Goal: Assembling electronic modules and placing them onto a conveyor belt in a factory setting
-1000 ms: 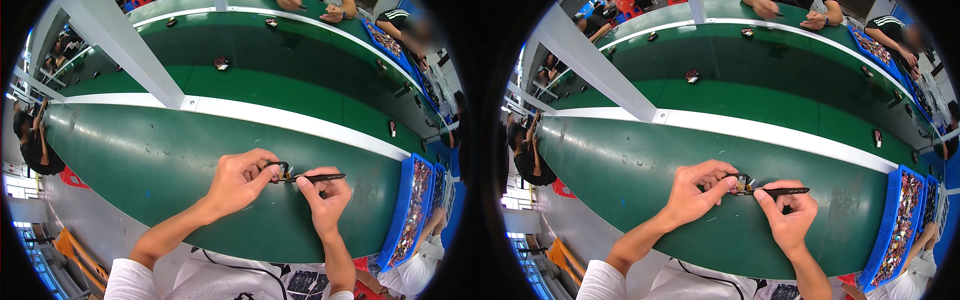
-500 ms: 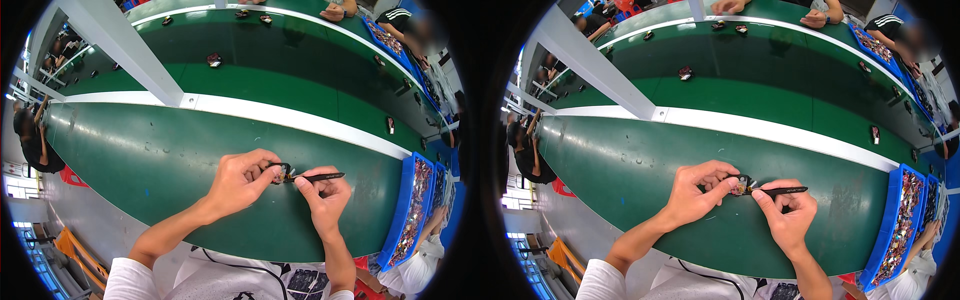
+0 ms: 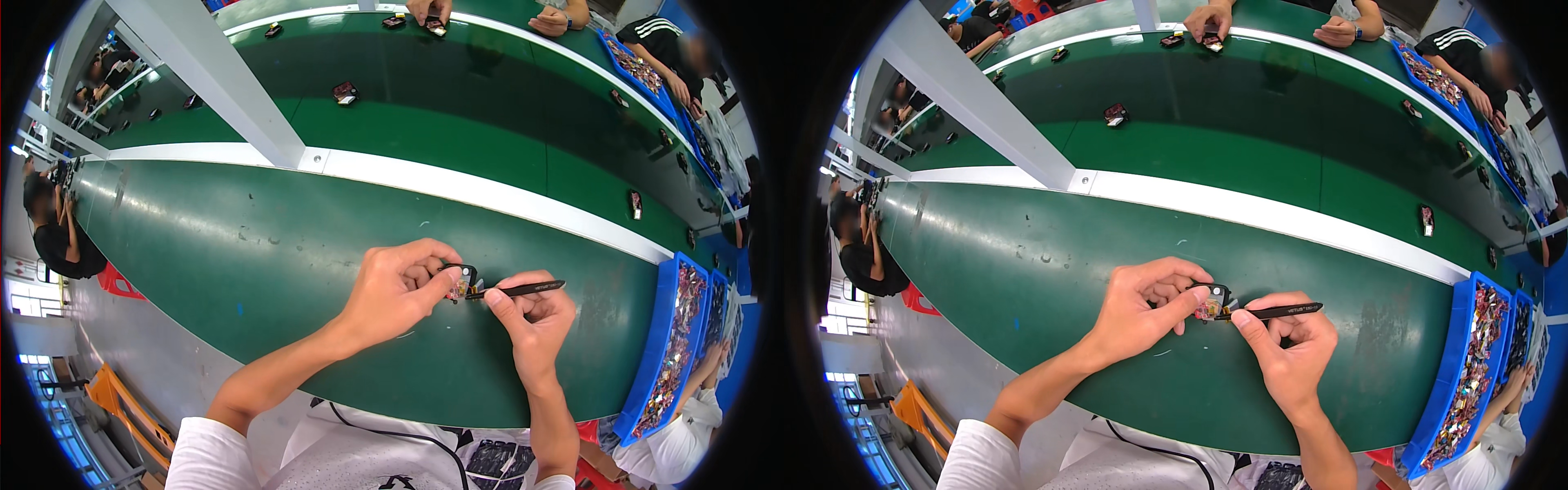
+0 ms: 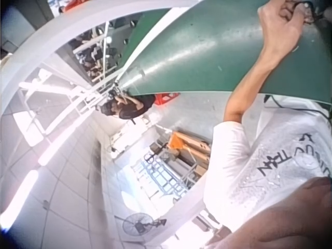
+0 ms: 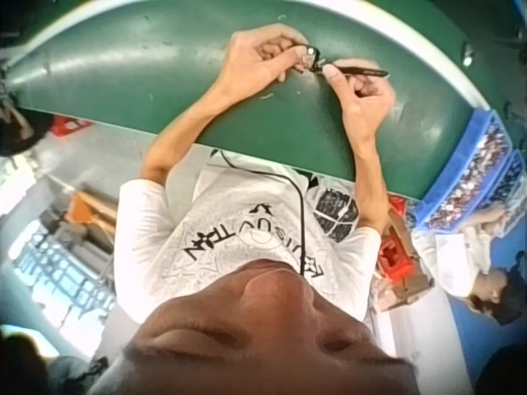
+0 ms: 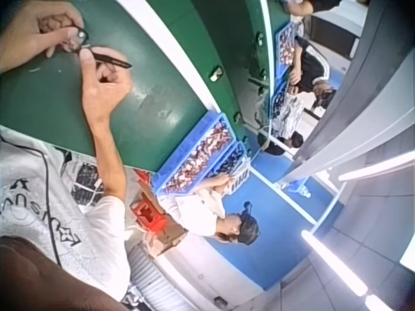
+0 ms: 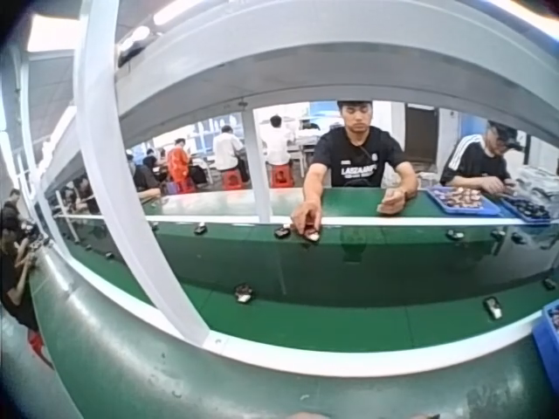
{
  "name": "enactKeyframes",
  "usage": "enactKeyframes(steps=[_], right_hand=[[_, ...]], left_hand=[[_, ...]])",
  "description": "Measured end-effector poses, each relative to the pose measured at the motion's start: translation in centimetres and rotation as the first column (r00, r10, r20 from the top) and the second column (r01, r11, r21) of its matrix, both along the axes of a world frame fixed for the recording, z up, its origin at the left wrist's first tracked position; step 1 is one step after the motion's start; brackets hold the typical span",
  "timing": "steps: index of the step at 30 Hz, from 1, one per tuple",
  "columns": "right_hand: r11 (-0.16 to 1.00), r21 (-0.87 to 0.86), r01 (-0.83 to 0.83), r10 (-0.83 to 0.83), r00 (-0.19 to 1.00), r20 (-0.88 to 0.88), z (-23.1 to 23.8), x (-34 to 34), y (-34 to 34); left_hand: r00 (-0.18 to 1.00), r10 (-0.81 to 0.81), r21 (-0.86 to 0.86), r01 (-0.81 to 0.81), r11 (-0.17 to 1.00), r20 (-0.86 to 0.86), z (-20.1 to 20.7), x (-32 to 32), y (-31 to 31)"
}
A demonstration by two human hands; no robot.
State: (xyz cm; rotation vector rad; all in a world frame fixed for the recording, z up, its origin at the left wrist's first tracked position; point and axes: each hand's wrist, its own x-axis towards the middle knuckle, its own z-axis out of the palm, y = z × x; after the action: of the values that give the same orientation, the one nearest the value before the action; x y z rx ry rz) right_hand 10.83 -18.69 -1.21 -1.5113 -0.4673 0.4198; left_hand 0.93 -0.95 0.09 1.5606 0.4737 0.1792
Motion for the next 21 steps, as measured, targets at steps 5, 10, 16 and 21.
enactKeyframes(steps=[5,10,16,21], right_hand=[[0.999,0.044,0.005,0.001,0.991,-0.131,0.55,0.32,-0.07],[0.996,0.09,0.002,0.016,0.981,-0.192,0.75,0.38,-0.2],[0.998,0.067,-0.013,0.019,0.996,-0.087,0.59,0.15,-0.27],[0.996,0.086,0.004,0.001,0.999,-0.054,0.32,0.05,-0.23]], left_hand=[[0.999,-0.038,-0.121,0.04,0.992,0.014,0.12,0.09,0.21],[0.997,-0.073,-0.247,0.068,0.967,-0.013,-0.27,0.05,0.11],[0.998,-0.06,-0.316,0.064,0.947,0.023,-0.29,0.04,0.03],[0.998,-0.037,-0.323,0.052,0.945,0.054,-0.39,0.11,-0.18]])
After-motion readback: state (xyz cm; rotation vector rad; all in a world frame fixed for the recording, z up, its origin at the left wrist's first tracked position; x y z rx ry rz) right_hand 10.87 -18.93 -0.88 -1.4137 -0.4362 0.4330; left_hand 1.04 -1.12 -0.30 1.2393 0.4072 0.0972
